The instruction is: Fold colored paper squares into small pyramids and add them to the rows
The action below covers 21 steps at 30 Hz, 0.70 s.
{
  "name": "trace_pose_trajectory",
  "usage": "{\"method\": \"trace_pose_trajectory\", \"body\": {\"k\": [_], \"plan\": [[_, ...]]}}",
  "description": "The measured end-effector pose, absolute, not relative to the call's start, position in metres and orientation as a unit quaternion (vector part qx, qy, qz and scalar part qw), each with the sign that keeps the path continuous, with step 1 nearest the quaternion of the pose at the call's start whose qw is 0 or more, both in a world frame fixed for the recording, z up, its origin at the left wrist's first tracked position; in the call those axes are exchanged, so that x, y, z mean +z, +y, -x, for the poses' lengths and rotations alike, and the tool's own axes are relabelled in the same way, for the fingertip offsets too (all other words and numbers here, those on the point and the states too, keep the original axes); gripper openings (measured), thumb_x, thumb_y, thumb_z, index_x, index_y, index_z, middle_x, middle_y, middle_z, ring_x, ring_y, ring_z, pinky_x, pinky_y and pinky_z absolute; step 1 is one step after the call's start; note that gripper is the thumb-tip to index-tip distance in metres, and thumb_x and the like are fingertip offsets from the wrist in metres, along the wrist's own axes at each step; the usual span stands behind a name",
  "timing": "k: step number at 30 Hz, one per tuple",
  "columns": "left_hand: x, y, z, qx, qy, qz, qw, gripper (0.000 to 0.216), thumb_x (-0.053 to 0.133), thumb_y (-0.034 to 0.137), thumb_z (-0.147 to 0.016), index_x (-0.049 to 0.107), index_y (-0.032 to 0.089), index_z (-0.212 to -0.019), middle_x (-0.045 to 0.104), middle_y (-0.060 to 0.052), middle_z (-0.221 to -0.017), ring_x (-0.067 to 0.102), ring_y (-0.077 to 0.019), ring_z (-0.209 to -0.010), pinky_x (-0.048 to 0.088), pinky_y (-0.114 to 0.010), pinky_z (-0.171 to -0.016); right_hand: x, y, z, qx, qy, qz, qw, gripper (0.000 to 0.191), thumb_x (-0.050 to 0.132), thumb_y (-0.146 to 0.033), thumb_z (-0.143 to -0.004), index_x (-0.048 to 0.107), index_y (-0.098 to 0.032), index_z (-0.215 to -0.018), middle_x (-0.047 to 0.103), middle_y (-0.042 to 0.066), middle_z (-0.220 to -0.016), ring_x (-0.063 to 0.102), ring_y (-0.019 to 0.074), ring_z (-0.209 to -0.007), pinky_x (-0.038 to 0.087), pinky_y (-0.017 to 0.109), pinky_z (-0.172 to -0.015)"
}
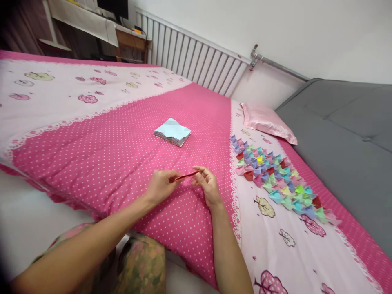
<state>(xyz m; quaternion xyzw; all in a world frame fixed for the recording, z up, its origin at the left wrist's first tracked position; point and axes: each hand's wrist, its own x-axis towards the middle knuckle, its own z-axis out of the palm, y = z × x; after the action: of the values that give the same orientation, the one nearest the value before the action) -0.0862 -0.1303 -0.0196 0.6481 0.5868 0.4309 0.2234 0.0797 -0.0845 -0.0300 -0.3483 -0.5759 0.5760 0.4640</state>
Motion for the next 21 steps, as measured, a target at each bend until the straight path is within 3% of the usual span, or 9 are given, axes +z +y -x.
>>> {"method": "trace_pose_trajectory", "body": {"k": [4,12,21], "plan": [[-0.0223,-0.1322,0.0854,0.405,0.590,-0.675,0.180,0.020,0.052,0.014,-0.074,0.070,0.019,-0.080,0.070,-0.002,-0.072,0.058,-0.0119,-0.059,0.038,-0.021,-0.057,-0.0300,-0.0845,-0.0795,0.585,-0.564,0.357,0.461,0.030,0.063,-0.036,-0.075,0.060,-0.019,-0.100,0.048,-0.005,-0.059,0.045,0.0079,-0.050,0.039,0.019,-0.048],[-0.0288,-0.1321,0.0841,0.387,0.584,-0.707,0.093,0.019,0.050,0.016,-0.078,0.068,0.020,-0.085,0.070,-0.005,-0.079,0.061,-0.0152,-0.068,0.042,-0.025,-0.065,-0.0297,-0.0844,-0.0786,0.625,-0.526,0.351,0.458,0.025,0.067,-0.028,-0.071,0.063,-0.020,-0.094,0.055,-0.002,-0.069,0.049,0.0072,-0.059,0.040,0.016,-0.050],[-0.0295,-0.1371,0.0822,0.345,0.554,-0.756,-0.050,0.025,0.041,0.022,-0.087,0.065,0.016,-0.082,0.065,-0.006,-0.068,0.058,-0.0138,-0.062,0.041,-0.024,-0.059,-0.0277,-0.0885,-0.0788,0.665,-0.520,0.345,0.410,0.041,0.065,-0.025,-0.068,0.054,-0.020,-0.106,0.056,-0.002,-0.070,0.047,0.0077,-0.051,0.040,0.018,-0.046]]}}
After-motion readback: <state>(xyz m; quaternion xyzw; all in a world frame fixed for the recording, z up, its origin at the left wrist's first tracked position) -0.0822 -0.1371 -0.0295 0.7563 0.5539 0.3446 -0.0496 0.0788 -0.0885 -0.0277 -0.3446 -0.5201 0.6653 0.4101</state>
